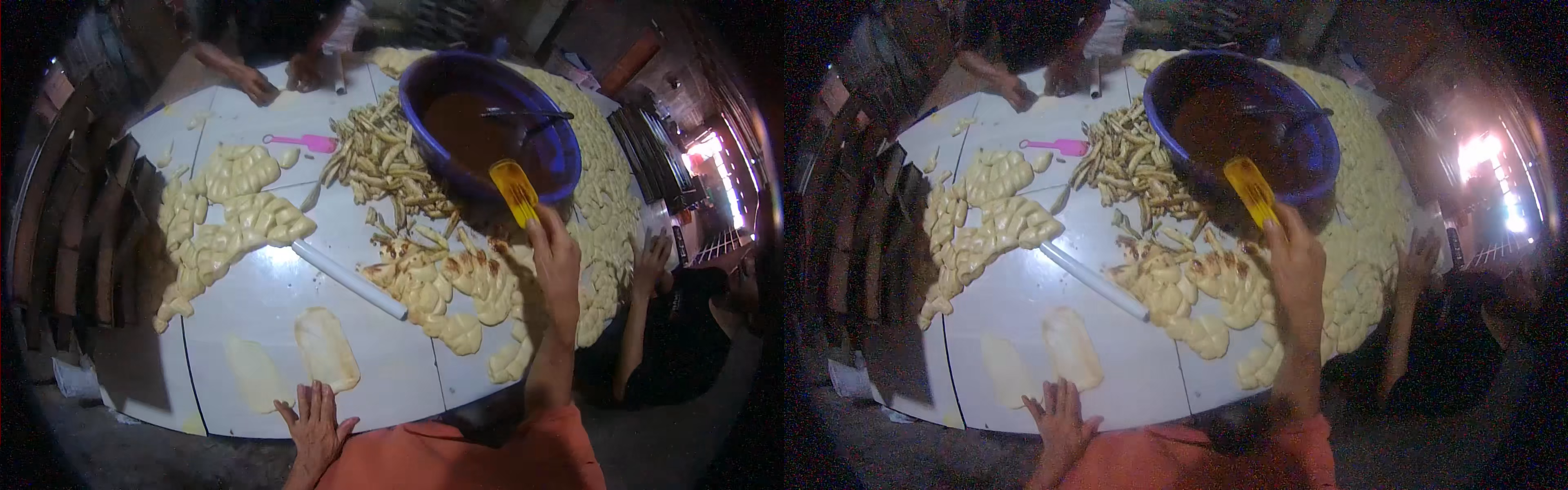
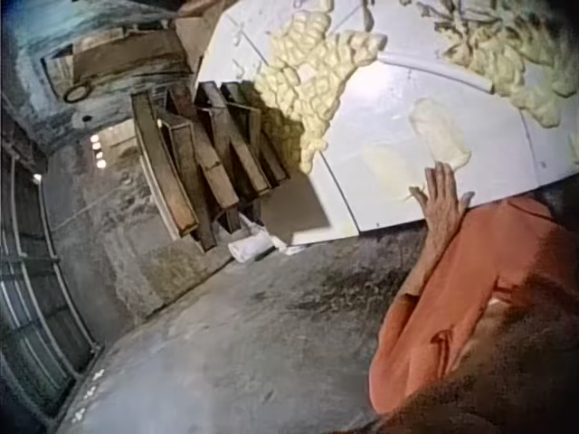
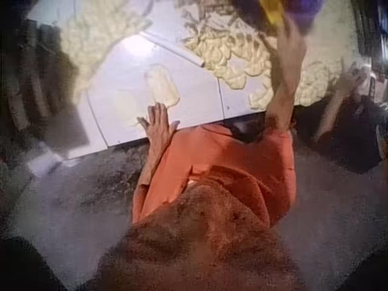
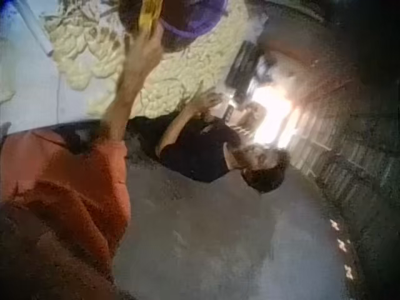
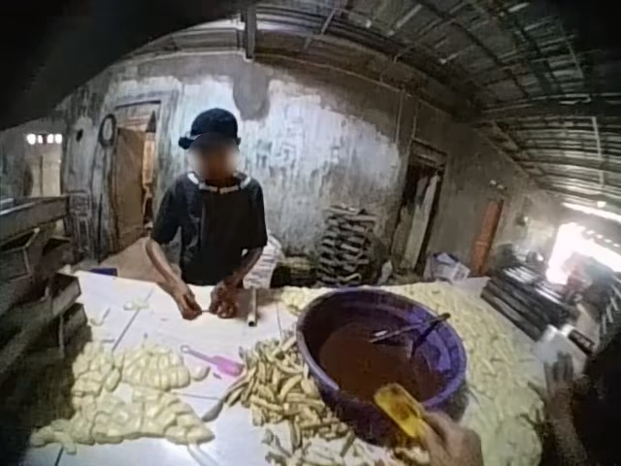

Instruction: The person uses a brush to apply a brown filling to dough pieces, rolls the dough into cylinders, and places them onto a metal tray.

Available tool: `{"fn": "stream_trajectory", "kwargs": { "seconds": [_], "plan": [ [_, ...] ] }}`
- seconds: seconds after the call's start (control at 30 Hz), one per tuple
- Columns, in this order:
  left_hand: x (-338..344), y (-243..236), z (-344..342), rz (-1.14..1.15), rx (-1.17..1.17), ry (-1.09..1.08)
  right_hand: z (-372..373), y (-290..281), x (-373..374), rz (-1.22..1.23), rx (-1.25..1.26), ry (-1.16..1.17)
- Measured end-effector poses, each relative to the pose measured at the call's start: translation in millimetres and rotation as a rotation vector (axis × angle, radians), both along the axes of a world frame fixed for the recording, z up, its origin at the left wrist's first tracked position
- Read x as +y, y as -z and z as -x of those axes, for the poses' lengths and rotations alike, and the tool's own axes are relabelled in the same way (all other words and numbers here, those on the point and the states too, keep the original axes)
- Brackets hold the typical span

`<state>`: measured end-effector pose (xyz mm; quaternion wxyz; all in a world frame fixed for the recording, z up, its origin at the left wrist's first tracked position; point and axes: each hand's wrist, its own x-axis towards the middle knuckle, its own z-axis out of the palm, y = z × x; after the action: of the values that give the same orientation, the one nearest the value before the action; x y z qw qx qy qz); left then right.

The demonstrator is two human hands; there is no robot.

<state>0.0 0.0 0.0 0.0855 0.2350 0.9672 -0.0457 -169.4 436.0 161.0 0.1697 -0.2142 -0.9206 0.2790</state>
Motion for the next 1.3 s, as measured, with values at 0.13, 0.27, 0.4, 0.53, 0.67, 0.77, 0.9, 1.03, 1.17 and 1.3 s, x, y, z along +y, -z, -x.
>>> {"fn": "stream_trajectory", "kwargs": {
  "seconds": [0.13,0.27,0.4,0.53,0.67,0.77,0.9,1.03,1.17,1.3],
  "plan": [
    [-12.6,4.8,-16.3,-0.085,0.098,-0.032,97.0,-9.5,16.2,-0.362,-0.078,-0.186],
    [-3.7,9.5,-0.8,-0.194,0.283,0.005,172.7,32.4,62.5,-0.604,-0.392,-0.347],
    [0.3,5.5,-2.8,-0.259,0.324,-0.021,196.1,68.8,98.8,-0.587,-0.438,-0.629],
    [-2.3,6.6,-5.5,-0.294,0.317,-0.052,185.9,31.4,99.4,0.004,-0.429,-0.636],
    [-1.2,10.5,-3.9,-0.317,0.315,-0.062,185.0,31.7,118.6,0.327,-0.569,-0.570],
    [1.6,6.1,-1.7,-0.357,0.317,-0.078,179.8,31.8,122.9,0.417,-0.566,-0.565],
    [1.2,6.7,-6.5,-0.332,0.295,-0.085,171.9,29.2,130.1,0.514,-0.585,-0.514],
    [-0.6,13.5,-10.1,-0.373,0.323,-0.088,151.2,6.2,114.0,0.551,-0.536,-0.498],
    [-1.4,14.2,-12.4,-0.382,0.358,-0.085,130.6,-16.6,84.4,0.600,-0.497,-0.584],
    [-3.9,10.2,-6.0,-0.464,0.376,-0.070,113.1,-2.7,63.7,0.597,-0.364,-0.615]
  ]
}}
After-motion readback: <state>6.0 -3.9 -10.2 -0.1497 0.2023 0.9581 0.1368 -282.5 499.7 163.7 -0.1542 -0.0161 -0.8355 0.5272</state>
